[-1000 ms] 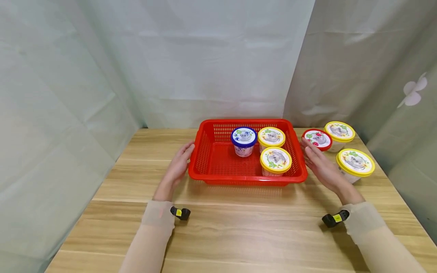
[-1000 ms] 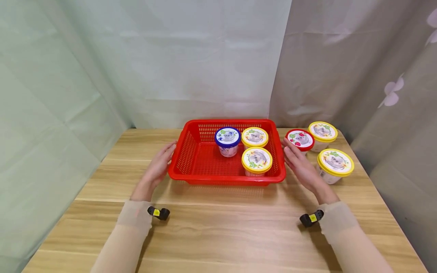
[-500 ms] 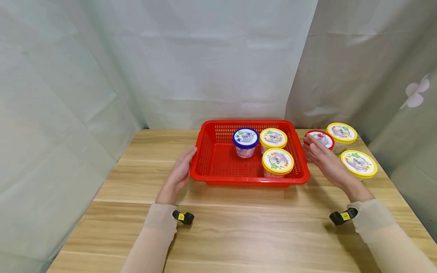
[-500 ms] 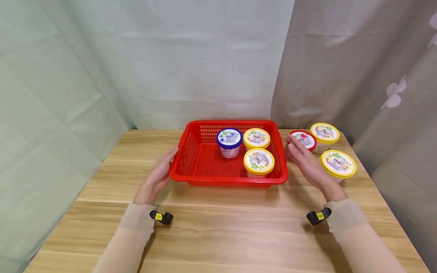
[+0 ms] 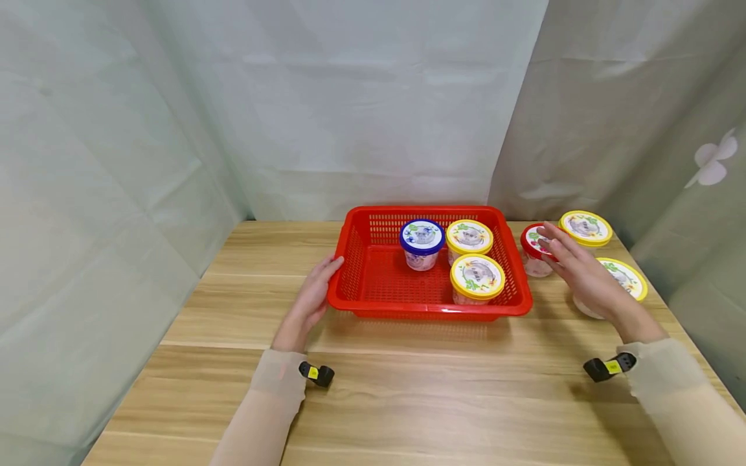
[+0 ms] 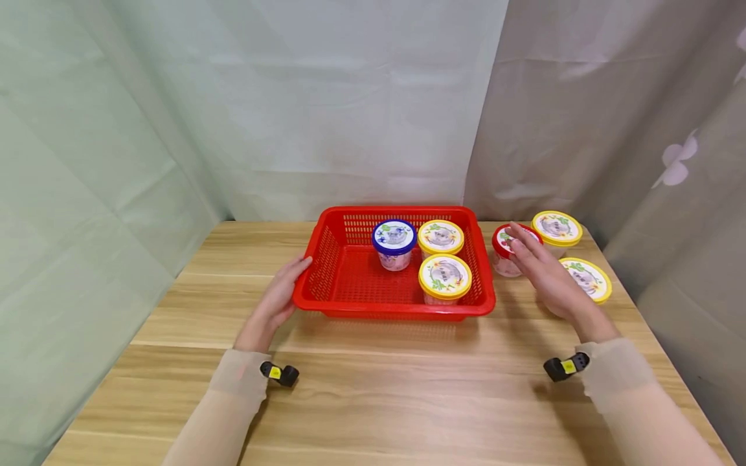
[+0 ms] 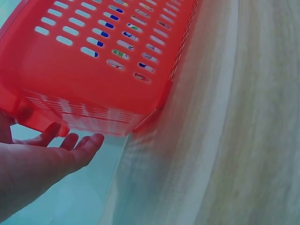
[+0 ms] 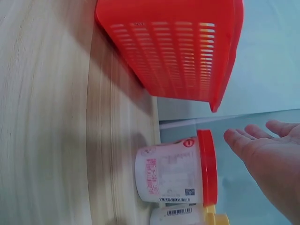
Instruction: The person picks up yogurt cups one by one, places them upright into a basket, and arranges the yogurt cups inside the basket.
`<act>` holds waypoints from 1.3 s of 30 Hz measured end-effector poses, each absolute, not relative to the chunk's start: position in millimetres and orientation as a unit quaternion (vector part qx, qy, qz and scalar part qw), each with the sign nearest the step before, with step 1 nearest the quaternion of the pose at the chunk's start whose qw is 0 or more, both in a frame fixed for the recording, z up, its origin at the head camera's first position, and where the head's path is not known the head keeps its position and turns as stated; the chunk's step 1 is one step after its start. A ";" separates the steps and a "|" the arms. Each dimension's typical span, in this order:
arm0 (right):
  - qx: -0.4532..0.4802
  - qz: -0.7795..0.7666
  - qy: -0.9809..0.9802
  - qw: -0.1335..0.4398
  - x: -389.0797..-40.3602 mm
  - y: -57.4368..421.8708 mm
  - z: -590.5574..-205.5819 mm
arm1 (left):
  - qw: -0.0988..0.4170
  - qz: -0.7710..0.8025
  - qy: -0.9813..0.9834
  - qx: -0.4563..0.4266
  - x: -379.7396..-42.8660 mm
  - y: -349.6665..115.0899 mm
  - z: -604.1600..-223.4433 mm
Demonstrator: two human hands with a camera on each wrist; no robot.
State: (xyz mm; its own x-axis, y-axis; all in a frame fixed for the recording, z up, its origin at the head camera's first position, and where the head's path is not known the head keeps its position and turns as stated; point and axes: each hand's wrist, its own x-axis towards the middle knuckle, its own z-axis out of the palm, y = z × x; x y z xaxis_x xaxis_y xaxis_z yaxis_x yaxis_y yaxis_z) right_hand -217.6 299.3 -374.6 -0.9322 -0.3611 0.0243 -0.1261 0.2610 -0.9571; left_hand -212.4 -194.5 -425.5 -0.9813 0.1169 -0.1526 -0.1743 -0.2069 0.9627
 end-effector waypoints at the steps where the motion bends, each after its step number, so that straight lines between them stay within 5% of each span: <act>1: -0.158 -0.584 0.790 0.098 -217.2 300.9 -374.4 | 0.095 0.775 0.624 -0.024 -211.9 -194.9 -425.8; 39: -0.109 -0.458 0.879 0.071 -212.4 358.3 -365.1 | 0.078 0.790 0.607 -0.044 -211.3 -193.4 -429.5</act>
State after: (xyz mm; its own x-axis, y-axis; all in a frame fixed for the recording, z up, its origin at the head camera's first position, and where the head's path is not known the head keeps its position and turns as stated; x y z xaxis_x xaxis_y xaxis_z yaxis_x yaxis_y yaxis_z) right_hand -212.4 358.3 -365.1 -0.9660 -0.2574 -0.0252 -0.1269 0.5568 -0.8209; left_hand -211.3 -193.4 -429.5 -0.9840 0.0698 -0.1637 -0.1761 -0.2518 0.9516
